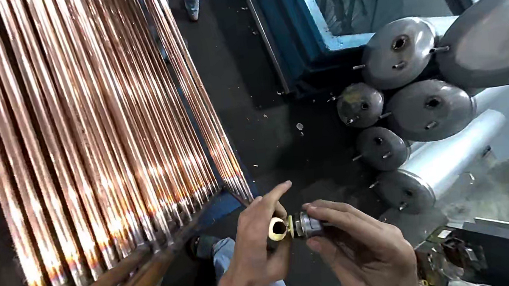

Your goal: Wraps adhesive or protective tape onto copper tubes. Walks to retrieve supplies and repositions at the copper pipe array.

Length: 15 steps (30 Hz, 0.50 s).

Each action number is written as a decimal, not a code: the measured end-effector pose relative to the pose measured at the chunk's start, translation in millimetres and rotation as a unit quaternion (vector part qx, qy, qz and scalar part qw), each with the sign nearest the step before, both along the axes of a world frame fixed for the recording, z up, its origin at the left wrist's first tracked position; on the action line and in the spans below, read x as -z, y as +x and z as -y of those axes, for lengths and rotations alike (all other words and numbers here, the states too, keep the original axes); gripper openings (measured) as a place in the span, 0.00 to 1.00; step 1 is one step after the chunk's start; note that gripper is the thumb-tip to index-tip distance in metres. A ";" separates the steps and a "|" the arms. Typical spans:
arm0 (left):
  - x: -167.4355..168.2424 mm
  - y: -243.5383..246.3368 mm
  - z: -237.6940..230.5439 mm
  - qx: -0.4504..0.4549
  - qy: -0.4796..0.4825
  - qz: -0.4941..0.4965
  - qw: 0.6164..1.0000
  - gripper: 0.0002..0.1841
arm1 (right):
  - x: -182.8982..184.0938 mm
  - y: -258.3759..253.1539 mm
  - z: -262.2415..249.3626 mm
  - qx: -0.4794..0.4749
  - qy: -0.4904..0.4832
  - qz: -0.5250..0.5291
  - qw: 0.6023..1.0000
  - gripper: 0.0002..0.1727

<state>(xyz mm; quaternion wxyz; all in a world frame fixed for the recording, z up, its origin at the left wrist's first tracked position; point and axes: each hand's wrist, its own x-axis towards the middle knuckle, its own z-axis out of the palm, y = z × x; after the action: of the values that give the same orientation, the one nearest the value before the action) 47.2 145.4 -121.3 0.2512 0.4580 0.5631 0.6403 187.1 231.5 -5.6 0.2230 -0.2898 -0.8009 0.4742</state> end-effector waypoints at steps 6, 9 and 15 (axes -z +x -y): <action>0.4 2.3 -3.3 -0.001 0.023 0.016 1.000 0.20 | -13.3 -11.4 6.5 -0.019 0.124 0.081 0.989 0.16; -3.9 3.7 -4.0 -0.017 0.025 0.013 0.999 0.23 | -33.7 -25.0 11.9 -0.078 0.250 0.170 0.950 0.15; -12.7 6.0 0.4 -0.023 0.015 0.058 0.998 0.21 | -42.2 -40.9 20.7 -0.120 0.328 0.220 0.911 0.16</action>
<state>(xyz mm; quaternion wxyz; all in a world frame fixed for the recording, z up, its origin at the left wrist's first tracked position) 53.3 144.9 -108.6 0.2615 0.4113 0.5480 0.6798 146.2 210.8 36.6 0.0652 -0.1989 -0.9688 0.1325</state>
